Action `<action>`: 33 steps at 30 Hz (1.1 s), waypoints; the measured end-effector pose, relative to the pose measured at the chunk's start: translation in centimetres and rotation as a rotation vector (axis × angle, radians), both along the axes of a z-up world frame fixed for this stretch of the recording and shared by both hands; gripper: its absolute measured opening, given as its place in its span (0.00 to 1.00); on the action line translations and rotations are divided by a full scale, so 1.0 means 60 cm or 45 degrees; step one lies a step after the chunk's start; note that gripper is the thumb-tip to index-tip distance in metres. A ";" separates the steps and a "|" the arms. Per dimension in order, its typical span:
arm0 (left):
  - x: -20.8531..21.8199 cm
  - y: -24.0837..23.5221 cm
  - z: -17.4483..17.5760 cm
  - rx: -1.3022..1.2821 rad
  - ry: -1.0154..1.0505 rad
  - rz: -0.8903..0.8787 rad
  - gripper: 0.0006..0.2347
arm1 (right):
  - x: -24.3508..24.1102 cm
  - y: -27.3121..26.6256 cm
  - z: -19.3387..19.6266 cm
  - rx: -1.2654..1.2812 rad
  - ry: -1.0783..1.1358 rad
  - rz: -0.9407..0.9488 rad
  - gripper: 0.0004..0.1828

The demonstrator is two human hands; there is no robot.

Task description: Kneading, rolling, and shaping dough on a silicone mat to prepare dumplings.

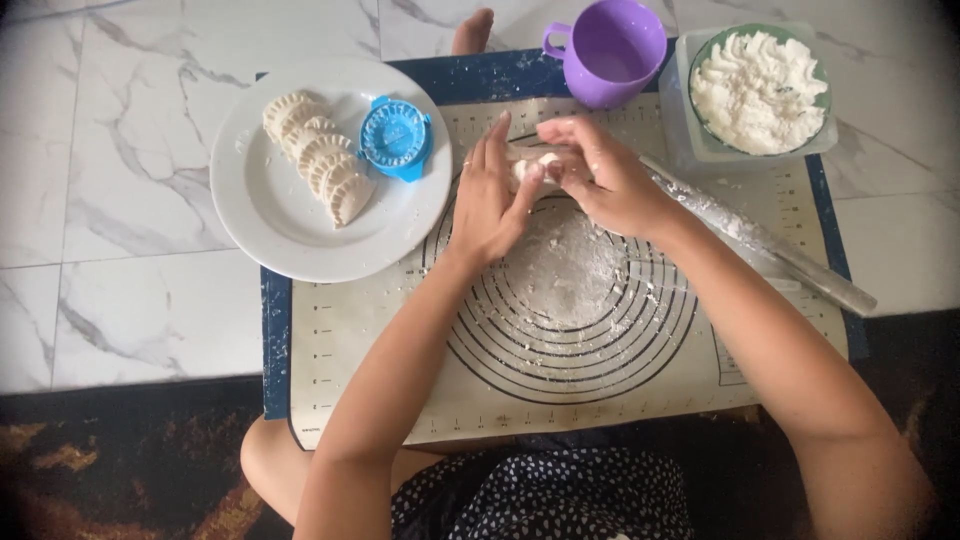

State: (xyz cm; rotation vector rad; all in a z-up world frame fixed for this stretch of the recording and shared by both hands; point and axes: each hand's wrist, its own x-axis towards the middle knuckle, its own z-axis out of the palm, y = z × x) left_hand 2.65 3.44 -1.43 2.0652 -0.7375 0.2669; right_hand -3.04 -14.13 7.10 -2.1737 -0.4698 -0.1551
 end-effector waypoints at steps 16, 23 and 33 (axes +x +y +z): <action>-0.016 -0.036 -0.041 0.100 -0.072 0.308 0.31 | 0.021 0.035 -0.044 -0.391 -0.130 -0.263 0.33; -0.019 -0.037 0.016 0.029 -0.013 0.387 0.19 | 0.044 0.031 -0.058 -0.432 -0.055 -0.302 0.21; -0.013 -0.038 0.049 -0.082 0.014 0.413 0.20 | 0.049 0.032 -0.084 -0.397 -0.300 -0.421 0.19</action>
